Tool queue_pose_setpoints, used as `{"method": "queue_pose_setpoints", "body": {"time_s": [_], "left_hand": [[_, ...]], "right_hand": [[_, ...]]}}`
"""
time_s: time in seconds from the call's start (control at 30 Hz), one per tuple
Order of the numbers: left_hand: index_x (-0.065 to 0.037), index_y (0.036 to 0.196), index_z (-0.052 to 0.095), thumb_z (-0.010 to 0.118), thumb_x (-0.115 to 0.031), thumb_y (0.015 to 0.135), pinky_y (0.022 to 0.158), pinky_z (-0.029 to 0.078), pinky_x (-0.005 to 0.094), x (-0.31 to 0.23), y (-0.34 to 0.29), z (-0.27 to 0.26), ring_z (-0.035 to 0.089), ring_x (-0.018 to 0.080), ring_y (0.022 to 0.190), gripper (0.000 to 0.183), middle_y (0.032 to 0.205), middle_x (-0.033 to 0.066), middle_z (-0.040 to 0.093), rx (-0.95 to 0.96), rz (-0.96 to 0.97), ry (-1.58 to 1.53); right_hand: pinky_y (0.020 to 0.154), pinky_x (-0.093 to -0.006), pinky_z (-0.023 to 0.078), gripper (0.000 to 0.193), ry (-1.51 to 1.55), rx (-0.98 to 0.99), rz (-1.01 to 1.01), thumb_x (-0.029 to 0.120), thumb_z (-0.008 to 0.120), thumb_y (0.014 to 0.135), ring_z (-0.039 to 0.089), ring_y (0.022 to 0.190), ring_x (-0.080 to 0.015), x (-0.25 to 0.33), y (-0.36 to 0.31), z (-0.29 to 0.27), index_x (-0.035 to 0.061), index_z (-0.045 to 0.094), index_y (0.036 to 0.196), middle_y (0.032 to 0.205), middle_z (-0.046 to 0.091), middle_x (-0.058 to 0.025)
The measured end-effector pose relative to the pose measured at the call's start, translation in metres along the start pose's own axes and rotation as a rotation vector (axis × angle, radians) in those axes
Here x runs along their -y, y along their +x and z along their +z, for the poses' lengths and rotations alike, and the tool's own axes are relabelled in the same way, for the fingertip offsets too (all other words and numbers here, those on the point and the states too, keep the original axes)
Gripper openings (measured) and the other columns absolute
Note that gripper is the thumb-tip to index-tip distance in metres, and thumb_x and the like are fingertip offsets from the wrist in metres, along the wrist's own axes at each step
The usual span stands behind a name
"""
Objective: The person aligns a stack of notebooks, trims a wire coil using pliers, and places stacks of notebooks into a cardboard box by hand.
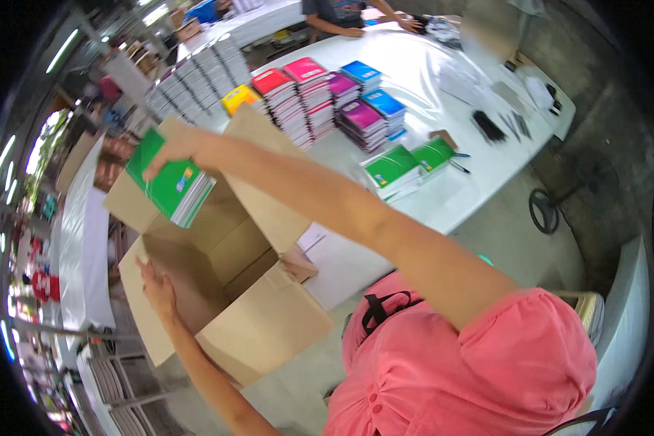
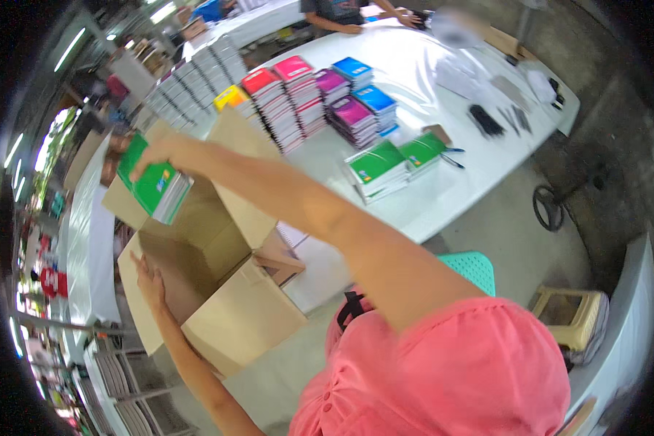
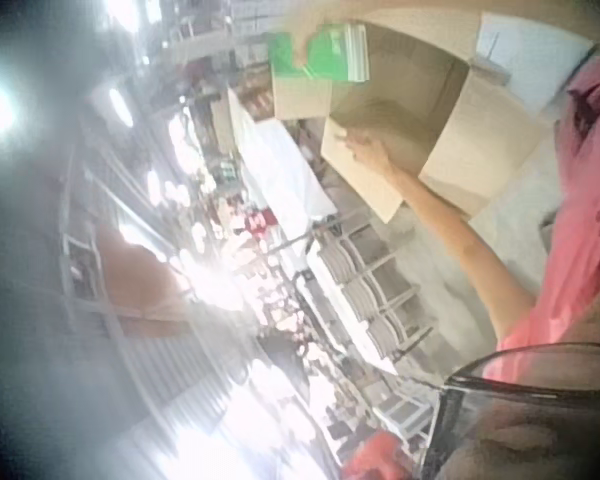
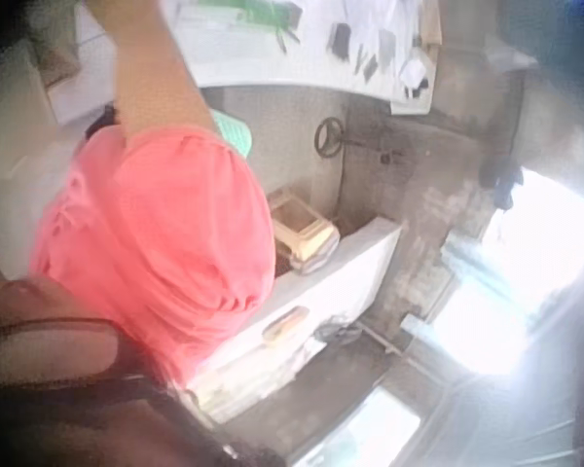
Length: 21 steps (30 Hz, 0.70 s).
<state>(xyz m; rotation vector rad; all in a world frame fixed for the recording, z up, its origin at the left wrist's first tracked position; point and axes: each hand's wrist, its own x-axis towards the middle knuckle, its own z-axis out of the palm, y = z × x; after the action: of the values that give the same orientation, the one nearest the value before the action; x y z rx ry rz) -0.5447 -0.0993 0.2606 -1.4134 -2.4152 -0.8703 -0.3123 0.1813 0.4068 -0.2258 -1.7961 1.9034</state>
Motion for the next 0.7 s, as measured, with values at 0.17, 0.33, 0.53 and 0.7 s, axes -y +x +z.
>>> {"method": "queue_pose_setpoints", "body": {"time_s": [0.17,0.33,0.53,0.7], "left_hand": [[-0.023,0.155,0.010,0.058,-0.007,0.086,0.111,0.025,0.0549,-0.001,0.001,-0.002,0.032,0.0378,0.141,0.086,0.148,0.0126,0.045,0.071,-0.081,0.003],[-0.028,0.156,0.006,0.058,-0.010,0.088,0.112,0.021,0.0571,-0.028,0.008,0.010,0.028,0.0426,0.142,0.087,0.149,0.0093,0.044,0.117,-0.031,0.143],[-0.029,0.156,0.008,0.059,-0.011,0.087,0.112,0.022,0.0575,-0.022,0.007,0.006,0.027,0.0417,0.142,0.087,0.148,0.0075,0.045,0.140,-0.015,0.220],[-0.029,0.156,0.009,0.059,-0.011,0.088,0.112,0.022,0.0573,-0.009,-0.003,-0.002,0.027,0.0406,0.142,0.086,0.148,0.0078,0.045,0.139,-0.033,0.348]], "right_hand": [[0.082,-0.0310,0.058,0.035,0.343,-0.267,-0.175,0.014,0.075,0.082,0.069,0.092,-0.0160,0.089,-0.188,-0.158,0.0018,0.066,0.114,0.107,0.070,-0.0087],[0.078,-0.0367,0.059,0.035,0.456,-1.165,-0.193,0.010,0.080,0.078,0.068,0.086,-0.0236,0.016,-0.335,-0.307,-0.0008,0.063,0.107,0.102,0.068,-0.0119],[0.073,-0.0484,0.060,0.044,0.619,-1.679,-0.129,-0.004,0.081,0.071,0.068,0.084,-0.0324,-0.104,-0.393,-0.376,-0.0101,0.057,0.107,0.102,0.066,-0.0208],[0.075,-0.0481,0.059,0.050,0.465,-1.647,-0.122,-0.003,0.082,0.070,0.067,0.088,-0.0318,-0.141,-0.368,-0.342,-0.0090,0.054,0.111,0.106,0.064,-0.0198]]}}
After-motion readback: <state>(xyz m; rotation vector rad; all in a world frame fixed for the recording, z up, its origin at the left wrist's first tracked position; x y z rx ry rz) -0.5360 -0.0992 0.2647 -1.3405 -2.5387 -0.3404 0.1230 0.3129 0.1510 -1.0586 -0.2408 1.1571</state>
